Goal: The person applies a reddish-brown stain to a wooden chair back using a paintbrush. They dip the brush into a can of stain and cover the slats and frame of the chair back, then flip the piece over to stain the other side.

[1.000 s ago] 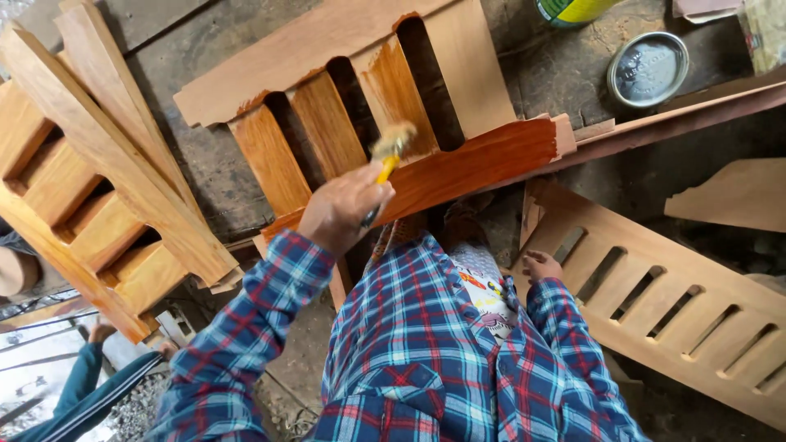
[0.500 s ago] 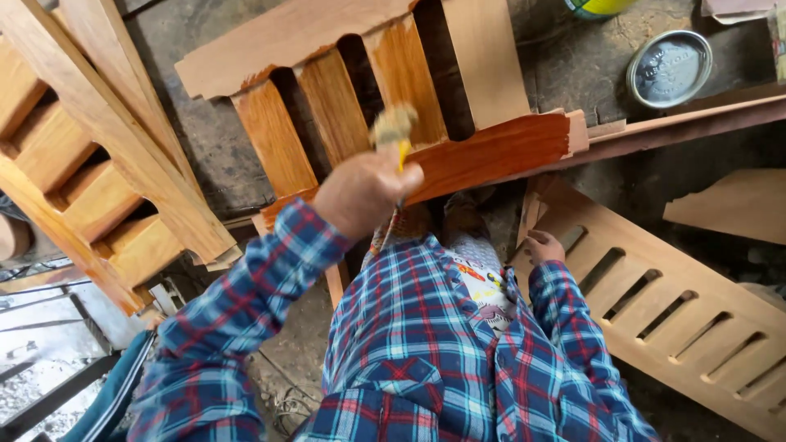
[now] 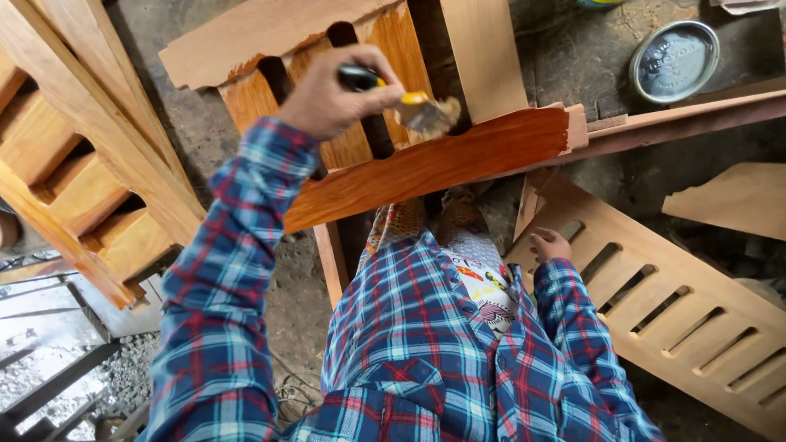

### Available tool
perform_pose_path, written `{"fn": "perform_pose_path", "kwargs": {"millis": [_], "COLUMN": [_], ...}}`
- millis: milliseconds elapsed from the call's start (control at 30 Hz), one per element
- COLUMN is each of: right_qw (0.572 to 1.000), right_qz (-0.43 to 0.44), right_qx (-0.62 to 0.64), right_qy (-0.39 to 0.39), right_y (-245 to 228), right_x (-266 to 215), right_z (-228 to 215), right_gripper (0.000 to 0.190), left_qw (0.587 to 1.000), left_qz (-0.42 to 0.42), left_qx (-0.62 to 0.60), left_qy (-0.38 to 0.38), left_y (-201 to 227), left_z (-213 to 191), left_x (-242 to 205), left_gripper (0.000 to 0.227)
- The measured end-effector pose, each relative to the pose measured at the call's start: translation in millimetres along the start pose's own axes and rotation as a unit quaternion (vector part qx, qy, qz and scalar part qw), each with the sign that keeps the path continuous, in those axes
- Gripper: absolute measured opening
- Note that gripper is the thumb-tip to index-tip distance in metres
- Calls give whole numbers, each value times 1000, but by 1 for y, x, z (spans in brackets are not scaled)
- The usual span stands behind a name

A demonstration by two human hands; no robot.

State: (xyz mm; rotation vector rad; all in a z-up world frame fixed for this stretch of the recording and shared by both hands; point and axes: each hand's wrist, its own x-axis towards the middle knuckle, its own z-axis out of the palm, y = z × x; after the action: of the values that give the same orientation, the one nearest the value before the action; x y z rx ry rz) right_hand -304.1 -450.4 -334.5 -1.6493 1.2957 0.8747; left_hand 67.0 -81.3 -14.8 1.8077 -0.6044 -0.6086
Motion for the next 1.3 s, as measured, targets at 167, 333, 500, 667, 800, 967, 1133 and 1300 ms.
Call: {"fn": "perform_pose_path", "kwargs": {"millis": [167,333,500,667,800,967,1133,1300], "right_qw": [999,999,999,999,999,999,1000,1000], "right_qz": [13,14,23,15,3,-43,7,13], "right_qx": [36,29,32,31,34,2,16,26], "right_qy": [5,1,2,1,1,6,-2,5], "right_y": [11,8,-2,-7,0,6,-28,-32], "right_x": [7,2,0,2,11,26,-14,-23], "right_z": [-1,-1,0,-1,0,4,1,-2], "right_gripper": [40,39,39,37,34,42,38,40], "left_qw": [994,984,986,997,996,984,982,991], "left_qz": [-91,-131,-108,-5,-85,-114,-68,31], "left_qx": [2,109,125,45,16,137,166,132], "left_qy": [-62,-45,4,60,7,-29,-51,-14], "left_y": [6,4,13,1,11,41,46,38], "left_z": [-4,-32,-29,30,19,-9,-13,24], "left_x": [-9,-31,-28,-14,-34,-47,-29,-5], "left_gripper": [13,13,14,12,12,14,14,13]}}
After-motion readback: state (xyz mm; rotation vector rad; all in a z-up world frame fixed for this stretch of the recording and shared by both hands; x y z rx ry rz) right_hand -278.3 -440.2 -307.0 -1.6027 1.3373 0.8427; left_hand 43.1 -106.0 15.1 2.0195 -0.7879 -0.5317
